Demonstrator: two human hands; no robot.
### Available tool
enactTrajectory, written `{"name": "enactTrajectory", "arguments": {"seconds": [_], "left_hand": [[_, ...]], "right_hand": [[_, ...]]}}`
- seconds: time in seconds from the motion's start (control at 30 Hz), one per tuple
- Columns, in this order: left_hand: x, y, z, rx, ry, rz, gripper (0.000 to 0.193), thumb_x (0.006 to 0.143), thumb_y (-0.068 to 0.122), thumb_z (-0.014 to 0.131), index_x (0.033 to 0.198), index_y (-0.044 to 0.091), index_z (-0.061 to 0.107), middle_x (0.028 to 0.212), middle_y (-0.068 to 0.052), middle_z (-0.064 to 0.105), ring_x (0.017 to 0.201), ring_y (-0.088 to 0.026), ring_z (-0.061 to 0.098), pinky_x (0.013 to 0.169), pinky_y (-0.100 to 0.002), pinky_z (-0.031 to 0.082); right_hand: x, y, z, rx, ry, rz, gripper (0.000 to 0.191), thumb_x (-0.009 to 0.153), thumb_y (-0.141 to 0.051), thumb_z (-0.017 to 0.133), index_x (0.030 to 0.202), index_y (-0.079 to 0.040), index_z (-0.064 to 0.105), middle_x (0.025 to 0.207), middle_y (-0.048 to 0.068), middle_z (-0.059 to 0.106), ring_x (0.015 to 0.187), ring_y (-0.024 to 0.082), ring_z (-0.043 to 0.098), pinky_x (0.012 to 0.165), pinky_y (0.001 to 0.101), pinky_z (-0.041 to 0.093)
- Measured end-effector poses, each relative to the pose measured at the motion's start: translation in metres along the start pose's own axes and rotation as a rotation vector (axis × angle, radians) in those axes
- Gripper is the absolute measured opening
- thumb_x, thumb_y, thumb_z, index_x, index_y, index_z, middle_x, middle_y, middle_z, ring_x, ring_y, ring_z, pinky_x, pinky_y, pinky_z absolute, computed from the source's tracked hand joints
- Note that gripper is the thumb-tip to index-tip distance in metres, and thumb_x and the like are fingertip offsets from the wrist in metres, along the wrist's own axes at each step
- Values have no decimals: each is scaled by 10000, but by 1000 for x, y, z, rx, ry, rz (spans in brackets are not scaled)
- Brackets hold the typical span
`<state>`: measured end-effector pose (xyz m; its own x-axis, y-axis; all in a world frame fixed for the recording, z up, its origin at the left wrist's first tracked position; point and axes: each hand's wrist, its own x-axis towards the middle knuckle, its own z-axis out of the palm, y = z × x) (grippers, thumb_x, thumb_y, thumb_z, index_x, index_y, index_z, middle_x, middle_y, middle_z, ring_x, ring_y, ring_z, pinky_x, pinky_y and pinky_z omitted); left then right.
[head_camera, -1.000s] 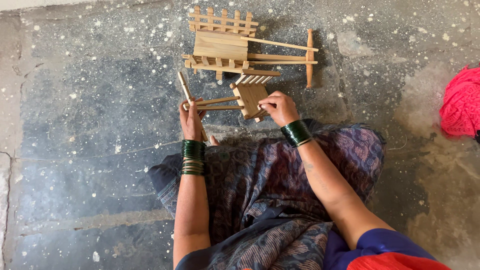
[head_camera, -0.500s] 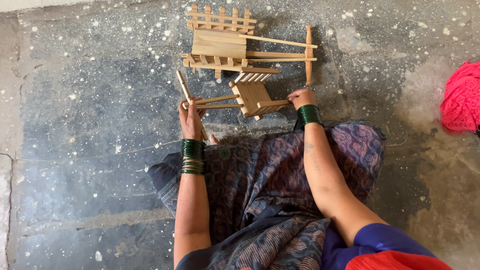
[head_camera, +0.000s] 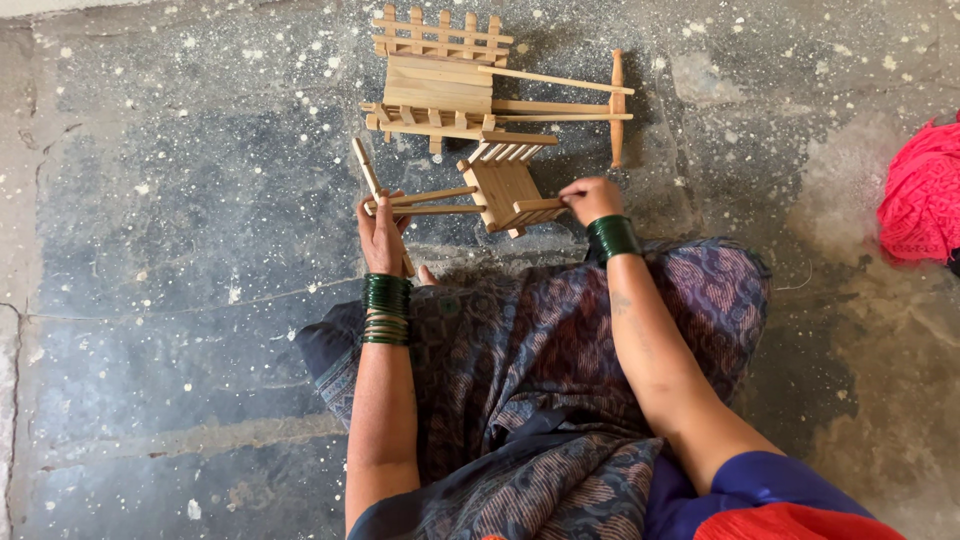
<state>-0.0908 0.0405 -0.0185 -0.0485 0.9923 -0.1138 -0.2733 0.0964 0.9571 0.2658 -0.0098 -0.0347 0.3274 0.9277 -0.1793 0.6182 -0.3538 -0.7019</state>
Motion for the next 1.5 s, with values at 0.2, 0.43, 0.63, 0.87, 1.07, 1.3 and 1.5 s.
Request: {"name": "enactTrajectory", "arguments": {"seconds": [0.2, 0.43, 0.63, 0.87, 1.07, 1.3, 1.5], "left_hand": [[3, -7, -5, 0, 3, -6, 337, 1060, 275, 471, 1296, 35, 458, 1260, -200, 682, 1122, -269, 701, 948, -395, 630], [4, -11, -5, -14, 5, -4, 323, 1055, 267, 480, 1280, 36, 459, 1251, -200, 683, 1122, -269, 699, 949, -394, 630], [2, -7, -3, -1, 12, -16, 336, 1055, 276, 485, 1286, 33, 462, 1252, -190, 683, 1122, -257, 689, 953, -389, 619], [-3, 0, 0, 11, 15, -19, 356, 1056, 287, 486, 1305, 35, 456, 1261, -190, 676, 1127, -253, 683, 980, -392, 599], [-5, 2, -1, -18, -10, -6, 365, 1052, 305, 477, 1296, 35, 454, 1271, -197, 673, 1145, -264, 684, 994, -400, 605], [0, -4, -3, 6, 1, -4, 380, 1048, 346, 474, 1280, 45, 462, 1253, -214, 680, 1131, -278, 697, 966, -409, 620], [2, -9, -7, -42, -7, 1, 413, 1050, 385, 483, 1279, 41, 464, 1269, -227, 670, 1135, -301, 689, 948, -422, 619]], "right_hand": [[-27, -42, 21, -21, 22, -322, 75, 882, -127, 773, 946, -140, 809, 991, 51, 758, 780, 155, 692, 749, 289, 586], [-41, -67, 10, 132, -9, -356, 122, 854, -104, 797, 974, -126, 806, 929, 41, 736, 781, 162, 709, 750, 304, 591], [-20, -32, 6, -2, -41, -226, 109, 866, -102, 786, 954, -160, 814, 1021, 50, 758, 825, 168, 707, 804, 323, 580], [14, 18, -6, -61, -2, -12, 85, 869, -121, 785, 943, -148, 815, 907, 51, 788, 783, 169, 735, 745, 319, 580], [12, 21, -6, -10, 41, 50, 78, 862, -132, 796, 933, -156, 819, 908, 43, 789, 781, 158, 736, 757, 310, 589], [-3, -4, 2, -81, 50, -183, 89, 869, -123, 786, 936, -168, 823, 992, 56, 775, 843, 172, 723, 808, 315, 583], [-26, -48, 14, -12, -24, -326, 95, 882, -142, 782, 967, -176, 807, 1019, 47, 744, 836, 177, 699, 816, 312, 586]]}}
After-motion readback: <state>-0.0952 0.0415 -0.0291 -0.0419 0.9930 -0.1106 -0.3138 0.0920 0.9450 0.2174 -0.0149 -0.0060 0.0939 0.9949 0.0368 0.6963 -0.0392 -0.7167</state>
